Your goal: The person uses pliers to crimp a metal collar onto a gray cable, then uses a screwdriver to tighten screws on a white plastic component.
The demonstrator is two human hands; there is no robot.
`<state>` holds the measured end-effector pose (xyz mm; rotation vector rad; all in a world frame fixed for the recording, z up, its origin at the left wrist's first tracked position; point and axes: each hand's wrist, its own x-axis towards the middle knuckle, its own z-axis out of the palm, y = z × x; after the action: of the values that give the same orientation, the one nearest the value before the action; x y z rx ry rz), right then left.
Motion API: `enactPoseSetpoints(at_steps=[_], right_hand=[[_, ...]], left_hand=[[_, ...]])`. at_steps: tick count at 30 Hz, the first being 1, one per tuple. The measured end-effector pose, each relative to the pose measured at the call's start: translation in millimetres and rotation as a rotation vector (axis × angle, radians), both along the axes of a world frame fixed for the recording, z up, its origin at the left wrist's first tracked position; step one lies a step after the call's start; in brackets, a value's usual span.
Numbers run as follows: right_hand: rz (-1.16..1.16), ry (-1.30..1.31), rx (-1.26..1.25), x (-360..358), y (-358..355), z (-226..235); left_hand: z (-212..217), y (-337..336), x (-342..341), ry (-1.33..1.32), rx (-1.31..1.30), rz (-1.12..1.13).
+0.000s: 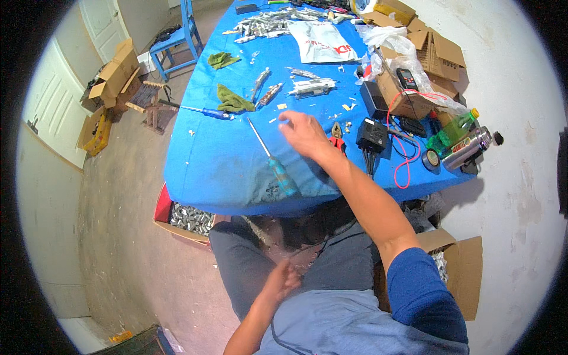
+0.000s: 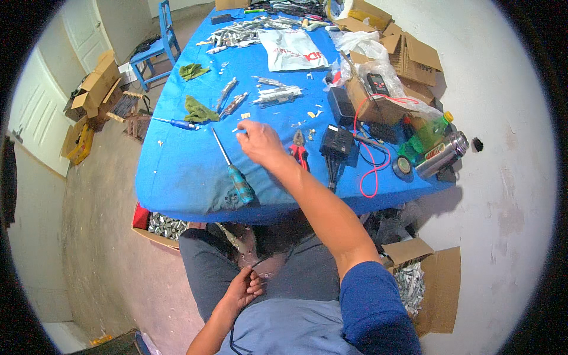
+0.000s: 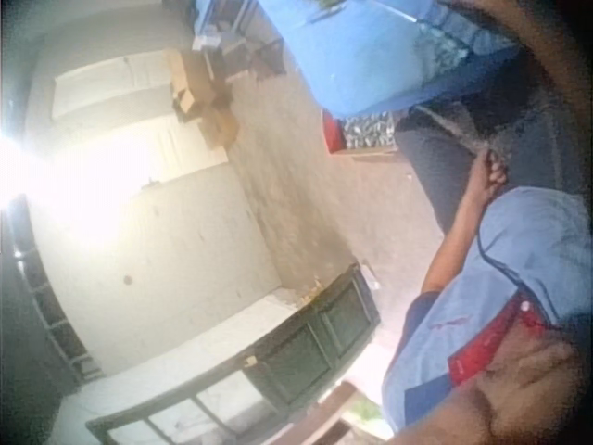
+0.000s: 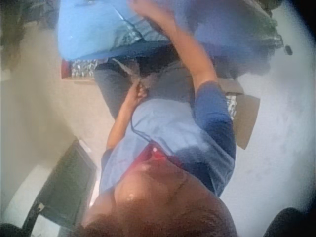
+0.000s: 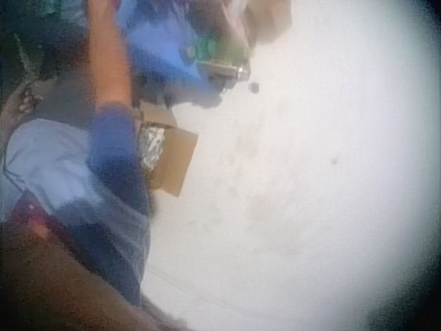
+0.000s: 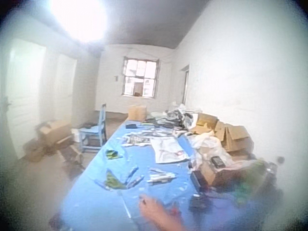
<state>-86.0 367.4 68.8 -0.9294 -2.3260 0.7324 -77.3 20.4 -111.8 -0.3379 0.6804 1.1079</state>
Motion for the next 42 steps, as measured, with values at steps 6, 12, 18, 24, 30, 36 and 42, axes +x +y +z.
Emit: enactPoseSetpoints(at_steps=[6, 12, 18, 24, 30, 36, 42], right_hand=[[-0.148, 0.08, -0.039, -52, 68, -38], [-0.277, 0.083, -0.088, -83, 89, -39], [-0.408, 0.093, 0.143, -86, 100, -35], [-0.533, -0.015, 0.24, -37, 149, -17], [-0.321, -0.099, 0.415, -22, 155, -14], [0.027, -0.055, 0.537, -61, 136, -24], [0.062, -0.219, 0.611, -79, 133, -42]], left_hand=[[4, -1, -1, 0.017, -0.042, 0.031], [14, 0, -9, 0.009, -0.029, 0.016], [16, 2, -10, -0.008, -0.005, 0.014], [23, 6, -11, -0.034, -0.052, 0.024], [11, 11, -10, -0.032, -0.067, 0.0], [10, 19, -9, 0.065, -0.182, -0.01], [5, 18, -13, 0.036, -0.09, -0.025]])
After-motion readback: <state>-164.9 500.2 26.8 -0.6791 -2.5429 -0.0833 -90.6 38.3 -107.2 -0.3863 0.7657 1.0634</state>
